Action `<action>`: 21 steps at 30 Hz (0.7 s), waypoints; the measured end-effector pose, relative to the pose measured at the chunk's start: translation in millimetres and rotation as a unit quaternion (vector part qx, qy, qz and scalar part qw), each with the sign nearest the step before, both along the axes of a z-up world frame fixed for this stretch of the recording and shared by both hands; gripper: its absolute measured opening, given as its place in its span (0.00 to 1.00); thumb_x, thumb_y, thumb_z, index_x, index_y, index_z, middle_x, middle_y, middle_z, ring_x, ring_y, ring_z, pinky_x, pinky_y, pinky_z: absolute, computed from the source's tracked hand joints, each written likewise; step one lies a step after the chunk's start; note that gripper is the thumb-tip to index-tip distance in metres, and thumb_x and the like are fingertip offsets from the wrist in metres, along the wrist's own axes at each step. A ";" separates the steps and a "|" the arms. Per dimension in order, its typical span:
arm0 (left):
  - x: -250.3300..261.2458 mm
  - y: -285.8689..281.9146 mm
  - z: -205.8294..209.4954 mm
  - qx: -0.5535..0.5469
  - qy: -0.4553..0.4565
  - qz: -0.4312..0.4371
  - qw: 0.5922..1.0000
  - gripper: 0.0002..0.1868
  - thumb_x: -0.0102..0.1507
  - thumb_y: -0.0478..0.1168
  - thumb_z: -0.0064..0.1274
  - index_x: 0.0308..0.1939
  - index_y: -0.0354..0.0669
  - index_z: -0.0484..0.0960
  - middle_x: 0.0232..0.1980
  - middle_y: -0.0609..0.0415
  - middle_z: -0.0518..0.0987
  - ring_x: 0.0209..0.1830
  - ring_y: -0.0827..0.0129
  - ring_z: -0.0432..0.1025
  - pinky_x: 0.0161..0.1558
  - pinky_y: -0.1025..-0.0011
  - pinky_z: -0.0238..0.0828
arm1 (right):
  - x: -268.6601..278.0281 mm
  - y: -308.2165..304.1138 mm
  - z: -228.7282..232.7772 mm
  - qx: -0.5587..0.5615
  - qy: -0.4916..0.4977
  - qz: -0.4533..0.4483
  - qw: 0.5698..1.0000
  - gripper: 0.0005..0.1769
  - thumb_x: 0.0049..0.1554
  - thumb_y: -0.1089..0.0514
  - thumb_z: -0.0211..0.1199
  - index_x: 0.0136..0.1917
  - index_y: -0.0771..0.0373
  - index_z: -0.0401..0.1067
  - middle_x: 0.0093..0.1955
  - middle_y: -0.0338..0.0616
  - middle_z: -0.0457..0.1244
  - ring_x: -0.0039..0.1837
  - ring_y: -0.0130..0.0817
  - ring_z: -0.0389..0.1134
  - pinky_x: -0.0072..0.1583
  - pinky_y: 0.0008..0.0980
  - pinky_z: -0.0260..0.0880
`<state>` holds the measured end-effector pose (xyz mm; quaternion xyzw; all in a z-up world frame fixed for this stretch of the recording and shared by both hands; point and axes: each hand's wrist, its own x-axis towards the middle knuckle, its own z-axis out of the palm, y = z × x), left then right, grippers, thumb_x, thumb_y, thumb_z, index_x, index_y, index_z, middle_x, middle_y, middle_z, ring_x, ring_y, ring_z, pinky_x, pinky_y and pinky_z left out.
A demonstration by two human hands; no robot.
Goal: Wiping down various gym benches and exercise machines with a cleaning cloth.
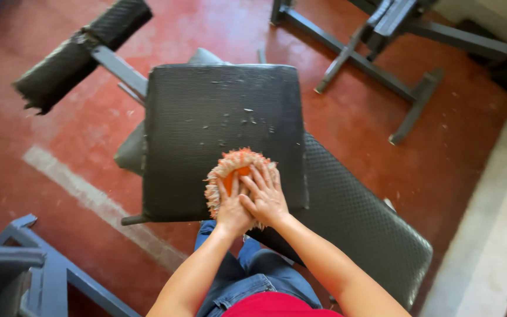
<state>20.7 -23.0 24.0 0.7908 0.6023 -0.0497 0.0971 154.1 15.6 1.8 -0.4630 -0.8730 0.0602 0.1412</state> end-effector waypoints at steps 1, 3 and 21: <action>12.3 1.8 -4.0 -0.011 -0.002 -0.026 1.000 0.42 0.59 0.62 0.41 0.76 0.57 0.61 0.83 0.52 0.49 0.82 0.38 0.32 0.67 0.19 0.22 | 15.1 -4.1 -4.1 0.010 0.007 -0.026 1.000 0.36 0.59 0.28 0.49 0.75 0.41 0.64 0.82 0.43 0.50 0.85 0.50 0.39 0.78 0.61 0.36; 38.5 0.0 -20.5 -0.023 -0.004 -0.058 0.998 0.41 0.59 0.61 0.40 0.76 0.58 0.60 0.83 0.52 0.48 0.83 0.39 0.31 0.68 0.19 0.20 | 46.0 -16.0 -14.5 0.019 0.013 -0.057 0.998 0.35 0.60 0.29 0.50 0.75 0.43 0.63 0.82 0.44 0.51 0.85 0.51 0.39 0.78 0.62 0.38; 73.6 71.4 -52.9 0.092 -0.129 -0.115 0.981 0.38 0.62 0.59 0.36 0.77 0.62 0.57 0.83 0.58 0.49 0.84 0.53 0.36 0.78 0.38 0.15 | 81.2 41.4 -47.4 -0.125 -0.025 -0.186 0.974 0.39 0.62 0.22 0.41 0.78 0.39 0.54 0.86 0.49 0.36 0.85 0.61 0.30 0.72 0.78 0.41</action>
